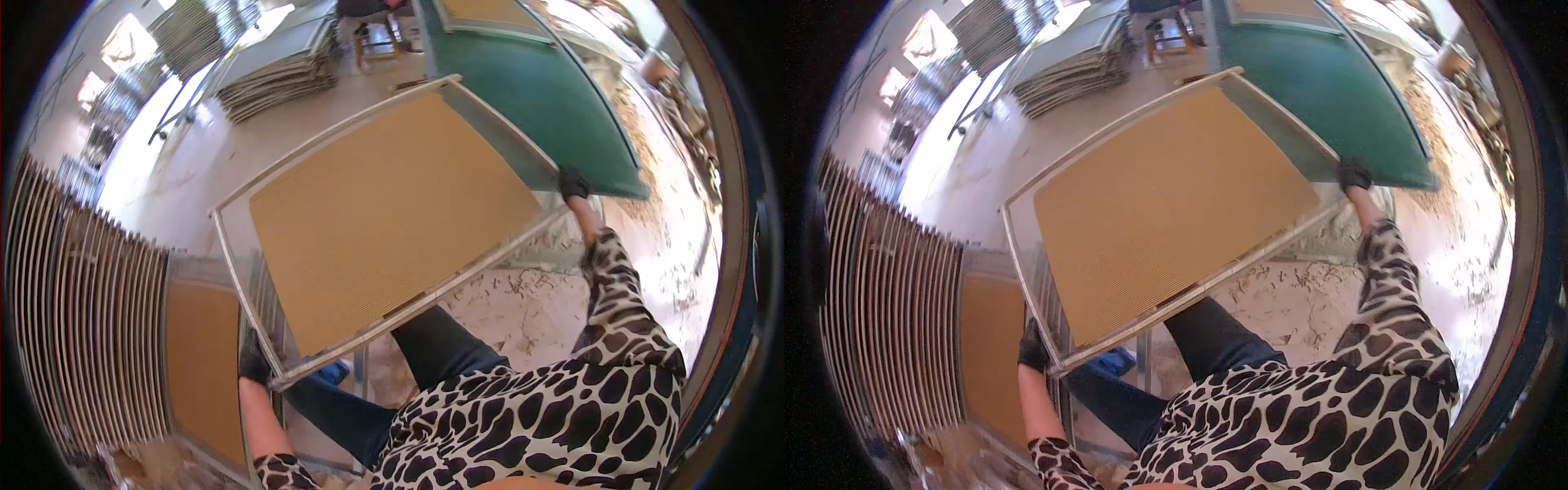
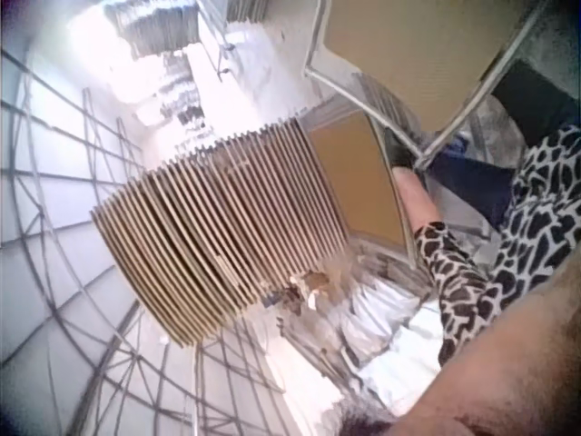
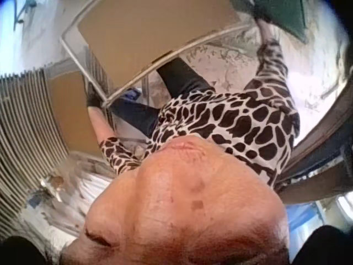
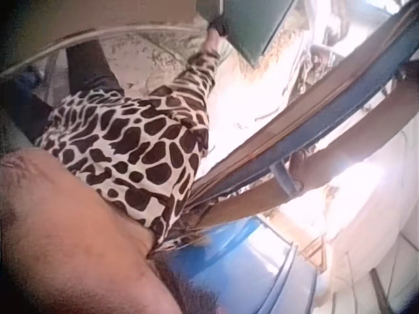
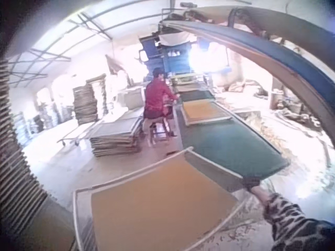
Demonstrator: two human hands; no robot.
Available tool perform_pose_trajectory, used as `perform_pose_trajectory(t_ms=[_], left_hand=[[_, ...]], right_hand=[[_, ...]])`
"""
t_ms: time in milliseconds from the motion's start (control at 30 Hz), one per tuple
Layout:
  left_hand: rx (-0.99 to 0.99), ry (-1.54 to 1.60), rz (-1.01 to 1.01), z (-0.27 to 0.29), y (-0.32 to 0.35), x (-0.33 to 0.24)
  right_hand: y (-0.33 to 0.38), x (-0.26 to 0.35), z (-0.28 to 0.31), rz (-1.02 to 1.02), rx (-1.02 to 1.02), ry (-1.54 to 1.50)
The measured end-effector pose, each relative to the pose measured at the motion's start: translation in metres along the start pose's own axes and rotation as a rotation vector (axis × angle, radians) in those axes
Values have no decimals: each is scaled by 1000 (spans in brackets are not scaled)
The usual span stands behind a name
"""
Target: The person repeatedly picks up framed screens carrying sheets of material from a conveyor belt by hand and stacks them onto an adjacent rack.
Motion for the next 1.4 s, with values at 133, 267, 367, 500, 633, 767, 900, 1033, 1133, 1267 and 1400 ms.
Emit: perform_pose_trajectory(t_ms=[133,267,367,500,633,767,900,1033,1133,1267,1400], left_hand=[[-139,-692,-362,17,-45,0],[-456,-476,-695,91,-24,-8],[-517,-384,-683,96,5,-30],[-716,-530,-659,188,51,1],[-738,7,-307,212,68,27],[-1075,-561,-615,316,140,46],[-1150,-5,-439,391,174,99],[-1259,-47,-397,463,235,115],[-1331,207,-177,461,211,123],[-1365,169,-206,505,220,133],[-1348,202,-262,526,192,150]], right_hand=[[-49,-151,-61,169,299,35],[-53,-100,-35,324,69,56],[-100,-89,24,516,-157,316],[-127,85,-3,619,9,-214],[-118,255,-24,908,-90,-45],[-61,461,-97,1115,14,-272],[47,612,-139,1153,143,-119],[172,725,-150,1312,81,-107],[203,763,-159,1233,139,-97],[257,807,-182,1180,212,-174],[278,805,-183,1158,224,-136]])
Point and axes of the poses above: each hand's wrist, its own y-axis away from the middle knuckle, its own z-axis out of the back of the hand, x = y × z, the point moved 8 cm from there along -y, towards the middle knuckle, and after that the axes turned 5 degrees about -z, right-handed, at the moved point
